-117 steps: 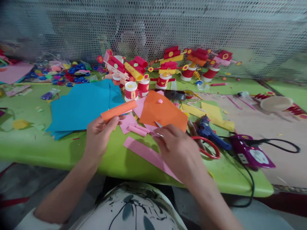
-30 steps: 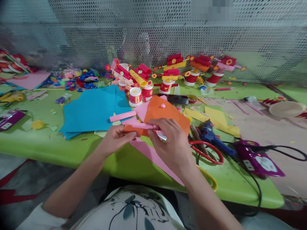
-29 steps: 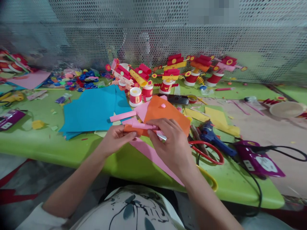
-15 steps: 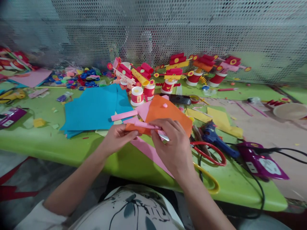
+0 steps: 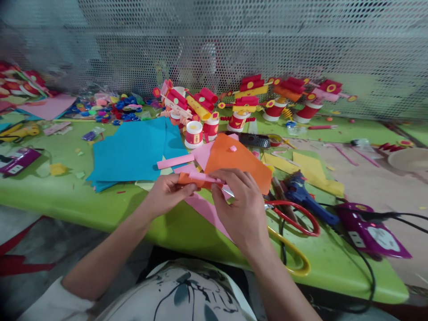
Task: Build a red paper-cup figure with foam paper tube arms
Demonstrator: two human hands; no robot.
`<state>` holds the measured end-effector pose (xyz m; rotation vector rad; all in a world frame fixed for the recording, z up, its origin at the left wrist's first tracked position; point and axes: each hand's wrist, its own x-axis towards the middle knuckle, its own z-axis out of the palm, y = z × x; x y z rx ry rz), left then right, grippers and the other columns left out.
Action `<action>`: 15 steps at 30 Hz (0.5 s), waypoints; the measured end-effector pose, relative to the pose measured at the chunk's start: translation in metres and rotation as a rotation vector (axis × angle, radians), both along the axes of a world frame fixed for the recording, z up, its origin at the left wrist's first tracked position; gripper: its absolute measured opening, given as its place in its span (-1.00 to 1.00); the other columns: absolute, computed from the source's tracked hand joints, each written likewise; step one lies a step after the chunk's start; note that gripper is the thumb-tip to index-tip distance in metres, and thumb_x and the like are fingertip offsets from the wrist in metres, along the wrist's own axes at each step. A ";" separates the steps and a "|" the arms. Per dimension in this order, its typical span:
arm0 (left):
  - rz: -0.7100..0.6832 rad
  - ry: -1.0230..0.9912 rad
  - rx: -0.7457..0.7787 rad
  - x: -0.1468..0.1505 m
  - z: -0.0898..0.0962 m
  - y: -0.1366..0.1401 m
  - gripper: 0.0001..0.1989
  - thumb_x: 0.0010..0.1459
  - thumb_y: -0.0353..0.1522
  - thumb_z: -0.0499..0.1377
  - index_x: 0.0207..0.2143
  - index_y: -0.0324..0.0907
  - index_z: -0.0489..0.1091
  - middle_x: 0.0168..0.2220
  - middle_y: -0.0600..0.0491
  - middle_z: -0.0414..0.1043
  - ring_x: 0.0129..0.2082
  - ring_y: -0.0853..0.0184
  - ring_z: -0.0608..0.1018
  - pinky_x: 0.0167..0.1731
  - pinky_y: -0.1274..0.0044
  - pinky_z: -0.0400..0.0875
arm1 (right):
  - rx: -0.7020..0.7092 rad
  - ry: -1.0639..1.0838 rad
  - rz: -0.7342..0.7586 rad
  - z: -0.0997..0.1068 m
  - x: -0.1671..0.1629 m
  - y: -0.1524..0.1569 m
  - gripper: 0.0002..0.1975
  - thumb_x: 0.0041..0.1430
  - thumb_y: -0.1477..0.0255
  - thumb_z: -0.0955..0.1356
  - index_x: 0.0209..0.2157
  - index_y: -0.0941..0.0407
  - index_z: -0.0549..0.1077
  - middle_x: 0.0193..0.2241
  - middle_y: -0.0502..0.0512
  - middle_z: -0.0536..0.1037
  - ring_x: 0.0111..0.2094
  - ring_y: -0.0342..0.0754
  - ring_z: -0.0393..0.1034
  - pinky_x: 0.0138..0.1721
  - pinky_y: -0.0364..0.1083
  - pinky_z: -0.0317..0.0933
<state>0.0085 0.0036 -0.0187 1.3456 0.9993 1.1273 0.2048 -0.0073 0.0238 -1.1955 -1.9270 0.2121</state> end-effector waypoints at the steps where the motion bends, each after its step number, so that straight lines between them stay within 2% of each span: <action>1: -0.001 -0.001 -0.001 0.000 0.000 0.000 -0.73 0.18 -0.23 0.34 -0.19 -0.25 0.67 -0.32 -0.04 0.65 -0.38 0.34 0.58 -0.37 0.55 0.45 | 0.007 0.003 0.001 -0.001 0.000 0.000 -0.84 0.25 0.53 0.38 -0.17 0.02 0.55 -0.22 0.07 0.67 -0.19 0.04 0.52 -0.16 0.04 0.40; 15: -0.003 0.026 -0.004 -0.001 0.000 -0.001 -0.74 0.19 -0.24 0.33 -0.21 -0.25 0.66 -0.32 -0.04 0.64 -0.37 0.33 0.58 -0.39 0.56 0.43 | 0.008 0.015 0.009 -0.005 0.002 0.001 -0.84 0.26 0.52 0.40 -0.16 0.01 0.56 -0.21 0.06 0.66 -0.20 0.03 0.52 -0.17 0.03 0.38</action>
